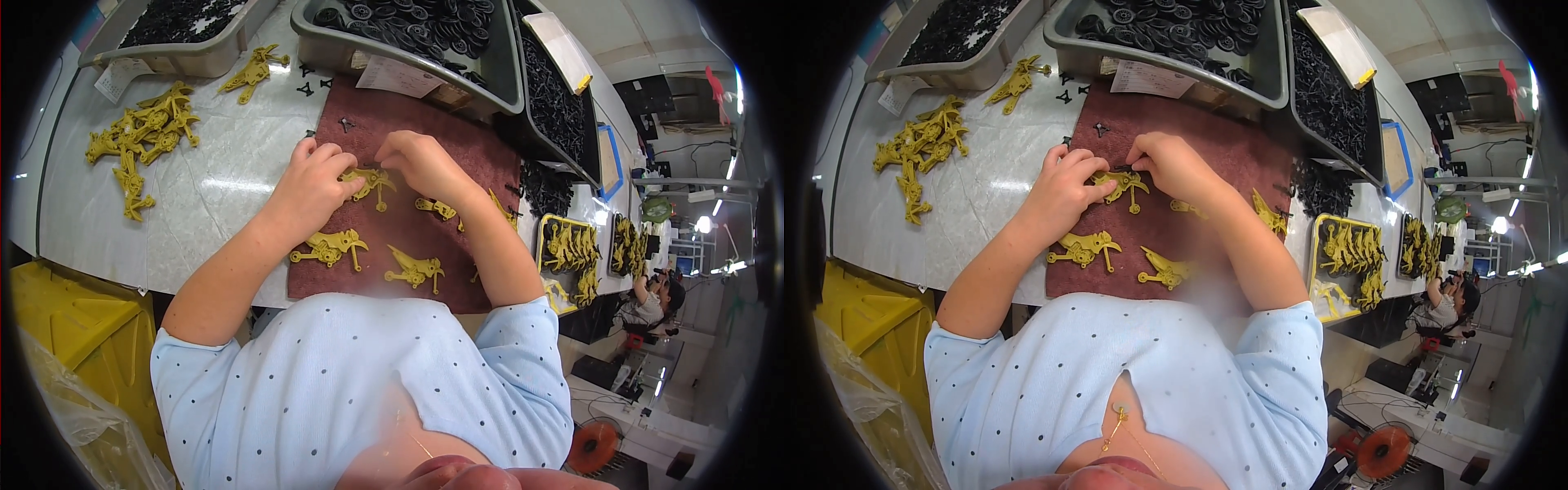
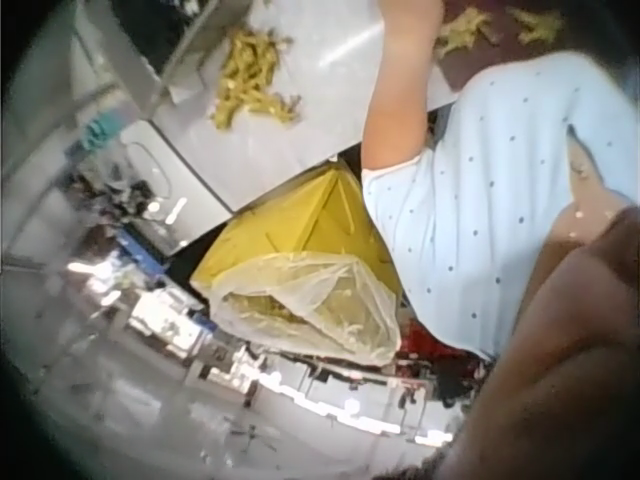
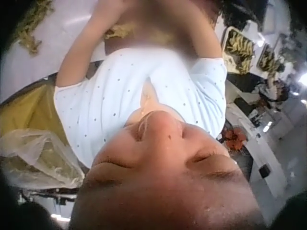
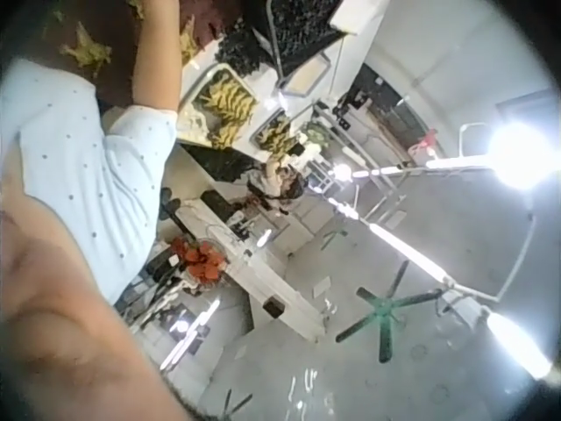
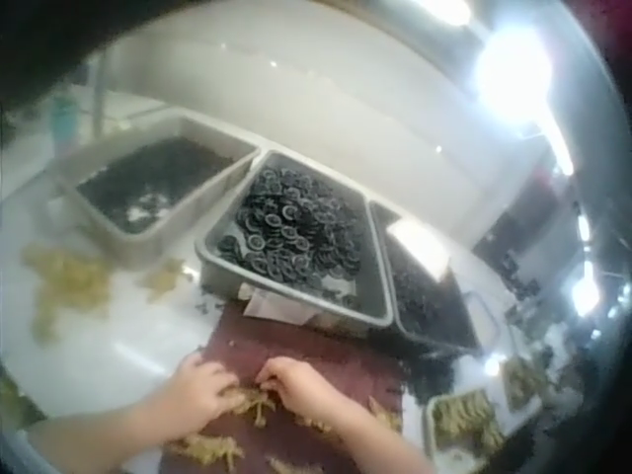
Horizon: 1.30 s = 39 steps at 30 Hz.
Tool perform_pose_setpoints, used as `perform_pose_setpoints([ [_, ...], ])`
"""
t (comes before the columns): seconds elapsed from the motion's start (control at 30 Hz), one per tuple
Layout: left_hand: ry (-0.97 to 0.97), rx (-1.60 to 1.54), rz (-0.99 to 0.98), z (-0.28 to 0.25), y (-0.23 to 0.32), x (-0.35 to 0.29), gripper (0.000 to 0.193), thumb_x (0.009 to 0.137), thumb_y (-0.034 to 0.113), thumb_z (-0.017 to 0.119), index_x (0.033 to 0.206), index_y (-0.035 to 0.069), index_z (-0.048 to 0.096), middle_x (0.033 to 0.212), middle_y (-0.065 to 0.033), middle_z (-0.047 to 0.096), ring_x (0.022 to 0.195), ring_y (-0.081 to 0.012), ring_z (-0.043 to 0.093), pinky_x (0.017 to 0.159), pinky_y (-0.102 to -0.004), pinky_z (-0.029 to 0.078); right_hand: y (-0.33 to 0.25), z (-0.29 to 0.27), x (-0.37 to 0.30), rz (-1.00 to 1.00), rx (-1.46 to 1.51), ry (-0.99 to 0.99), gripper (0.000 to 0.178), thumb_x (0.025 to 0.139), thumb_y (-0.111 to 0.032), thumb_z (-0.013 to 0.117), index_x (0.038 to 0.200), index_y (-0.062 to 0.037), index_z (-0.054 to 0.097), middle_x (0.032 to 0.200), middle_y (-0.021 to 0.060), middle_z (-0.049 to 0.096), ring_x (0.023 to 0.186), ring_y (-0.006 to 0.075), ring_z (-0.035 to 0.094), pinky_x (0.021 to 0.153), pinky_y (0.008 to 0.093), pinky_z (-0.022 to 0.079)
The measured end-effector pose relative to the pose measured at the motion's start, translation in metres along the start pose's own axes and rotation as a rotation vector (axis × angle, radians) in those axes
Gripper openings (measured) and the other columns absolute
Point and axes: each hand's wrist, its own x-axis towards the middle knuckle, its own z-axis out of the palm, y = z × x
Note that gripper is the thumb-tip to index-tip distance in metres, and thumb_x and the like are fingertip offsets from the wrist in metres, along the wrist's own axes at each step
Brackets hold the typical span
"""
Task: The person assembles toy motorcycles by fitting wheels and handlebars between frame halves, sets the finished motorcycles onto a tray, arranges new frame pieces on the mat, scoops toy wheels from a bin, and inserts wheels into the frames.
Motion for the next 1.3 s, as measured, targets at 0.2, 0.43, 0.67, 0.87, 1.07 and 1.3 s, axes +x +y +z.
perform_pose_setpoints([
  [0.2,0.016,-0.004,-0.004,0.002,0.002,-0.001,0.022,0.076,0.012,0.062,0.094,0.013,0.074,0.103,-0.0036,0.062,0.105,-0.0201,0.054,0.097,-0.0401,0.035,0.003,0.014,-0.001,-0.101,-0.122,0.071,0.013,0.074,0.008,0.061,0.085,0.0020,0.058,0.087,0.0170,0.061,0.088,0.0356,0.060,0.076,0.0403,0.049],
  [0.43,0.048,-0.029,-0.016,0.003,0.001,0.002,0.021,0.076,0.013,0.062,0.093,0.012,0.074,0.101,-0.0033,0.062,0.103,-0.0205,0.054,0.094,-0.0377,0.035,0.011,0.023,-0.004,-0.055,-0.129,0.131,0.009,0.077,0.002,0.062,0.085,0.0019,0.058,0.090,0.0166,0.060,0.090,0.0369,0.058,0.078,0.0421,0.047],
  [0.67,0.039,-0.132,-0.032,0.003,-0.006,0.000,0.027,0.068,0.008,0.072,0.094,0.011,0.073,0.104,-0.0048,0.062,0.103,-0.0216,0.055,0.090,-0.0378,0.036,0.003,0.008,-0.003,-0.128,-0.129,0.238,0.009,0.079,-0.003,0.067,0.088,-0.0013,0.064,0.085,0.0141,0.063,0.085,0.0340,0.062,0.075,0.0394,0.051],
  [0.87,-0.004,-0.164,-0.039,-0.010,-0.001,0.003,0.022,0.070,0.014,0.074,0.092,0.010,0.072,0.105,-0.0052,0.060,0.104,-0.0216,0.054,0.091,-0.0375,0.034,0.005,-0.079,0.043,-0.041,-0.196,0.743,0.018,0.086,-0.008,0.064,0.103,-0.0024,0.067,0.092,0.0121,0.067,0.082,0.0220,0.065,0.075,0.0319,0.052],
  [1.07,0.165,-0.248,-0.040,-0.033,-0.004,0.029,0.022,0.075,0.015,0.076,0.095,0.007,0.071,0.104,-0.0076,0.061,0.098,-0.0237,0.058,0.088,-0.0376,0.041,0.098,-0.120,0.118,0.504,-0.379,0.073,0.097,0.071,-0.064,0.073,0.143,-0.0077,0.040,0.141,0.0219,0.046,0.131,0.0371,0.044,0.104,0.0439,0.041],
  [1.3,0.287,-0.120,-0.226,-0.049,-0.069,0.142,0.053,0.080,0.018,0.073,0.129,0.006,0.055,0.118,-0.0178,0.059,0.109,-0.0321,0.058,0.092,-0.0401,0.047,0.082,-0.128,0.132,0.482,-0.322,-0.250,0.104,0.072,-0.067,0.069,0.152,-0.0208,0.021,0.144,0.0239,0.041,0.133,0.0384,0.041,0.102,0.0504,0.041],
])
